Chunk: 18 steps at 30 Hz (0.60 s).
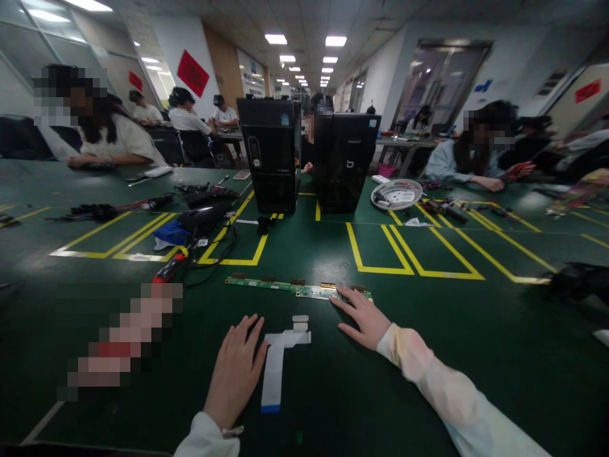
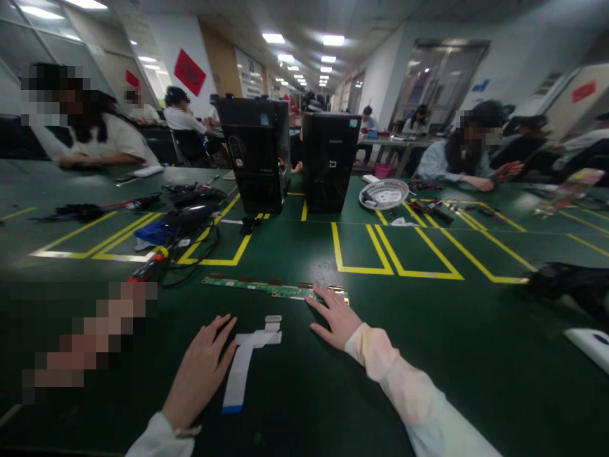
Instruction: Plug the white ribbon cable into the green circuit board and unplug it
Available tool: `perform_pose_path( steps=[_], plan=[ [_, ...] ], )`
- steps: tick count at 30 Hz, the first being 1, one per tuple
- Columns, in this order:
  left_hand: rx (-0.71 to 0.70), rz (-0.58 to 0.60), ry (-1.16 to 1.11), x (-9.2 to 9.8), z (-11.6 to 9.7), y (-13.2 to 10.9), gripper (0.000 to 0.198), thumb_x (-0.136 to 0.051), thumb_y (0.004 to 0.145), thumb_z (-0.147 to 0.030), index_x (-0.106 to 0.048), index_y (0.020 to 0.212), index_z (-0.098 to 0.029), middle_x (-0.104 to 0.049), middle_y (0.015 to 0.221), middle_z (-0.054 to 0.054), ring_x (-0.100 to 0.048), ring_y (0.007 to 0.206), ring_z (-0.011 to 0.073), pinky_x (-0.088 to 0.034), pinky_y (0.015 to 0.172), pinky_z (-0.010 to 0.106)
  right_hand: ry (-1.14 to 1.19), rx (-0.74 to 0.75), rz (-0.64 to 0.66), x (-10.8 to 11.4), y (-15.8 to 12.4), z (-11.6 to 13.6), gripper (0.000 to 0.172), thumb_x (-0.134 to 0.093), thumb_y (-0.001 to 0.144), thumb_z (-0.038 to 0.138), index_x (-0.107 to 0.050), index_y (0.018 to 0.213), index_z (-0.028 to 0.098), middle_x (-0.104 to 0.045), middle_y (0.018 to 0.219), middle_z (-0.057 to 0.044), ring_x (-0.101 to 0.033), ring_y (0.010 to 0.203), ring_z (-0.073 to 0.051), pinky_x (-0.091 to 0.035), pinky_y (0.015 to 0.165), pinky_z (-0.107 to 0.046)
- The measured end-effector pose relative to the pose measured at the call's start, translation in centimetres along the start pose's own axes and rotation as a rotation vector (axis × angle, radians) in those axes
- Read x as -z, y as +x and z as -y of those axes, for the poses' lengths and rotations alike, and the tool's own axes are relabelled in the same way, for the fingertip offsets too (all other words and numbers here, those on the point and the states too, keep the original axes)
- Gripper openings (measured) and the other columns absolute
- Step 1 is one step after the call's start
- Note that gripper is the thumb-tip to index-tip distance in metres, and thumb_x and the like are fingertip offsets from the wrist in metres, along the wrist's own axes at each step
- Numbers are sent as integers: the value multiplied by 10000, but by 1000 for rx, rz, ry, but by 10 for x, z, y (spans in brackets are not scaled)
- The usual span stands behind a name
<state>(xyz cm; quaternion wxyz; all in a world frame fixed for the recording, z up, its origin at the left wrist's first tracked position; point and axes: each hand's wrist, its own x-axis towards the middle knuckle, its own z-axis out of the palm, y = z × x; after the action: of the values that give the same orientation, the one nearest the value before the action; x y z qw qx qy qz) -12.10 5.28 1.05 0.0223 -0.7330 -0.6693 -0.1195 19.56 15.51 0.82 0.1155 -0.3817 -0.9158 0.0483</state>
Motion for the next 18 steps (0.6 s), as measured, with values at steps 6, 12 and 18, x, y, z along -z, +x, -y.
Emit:
perform_pose_path(
  steps=[6,12,18],
  plan=[
    [-114,9,-82,15,-22,-2,459,-346,946,-397,-445,1362,-230,-428,1446,84,-332,1359,280,-361,1053,533,19,7,-10,0,-4,0,610,-474,883,473,-374,1414,190,-276,1481,-148,-248,1368,-286,-239,1111,-521],
    [-313,95,-105,19,-56,7,431,-408,933,-343,-466,1339,-213,-501,1394,79,-450,1283,252,-384,1054,493,57,38,9,2,-2,-5,645,-509,860,500,-375,1408,189,-277,1481,-143,-237,1373,-287,-232,1113,-521],
    [-396,165,-111,15,-75,19,470,-480,899,-327,-466,1329,-138,-513,1377,121,-481,1253,259,-418,1034,447,89,72,11,5,2,-6,634,-534,848,481,-393,1394,190,-288,1481,-128,-240,1372,-275,-221,1121,-511]
  ],
)
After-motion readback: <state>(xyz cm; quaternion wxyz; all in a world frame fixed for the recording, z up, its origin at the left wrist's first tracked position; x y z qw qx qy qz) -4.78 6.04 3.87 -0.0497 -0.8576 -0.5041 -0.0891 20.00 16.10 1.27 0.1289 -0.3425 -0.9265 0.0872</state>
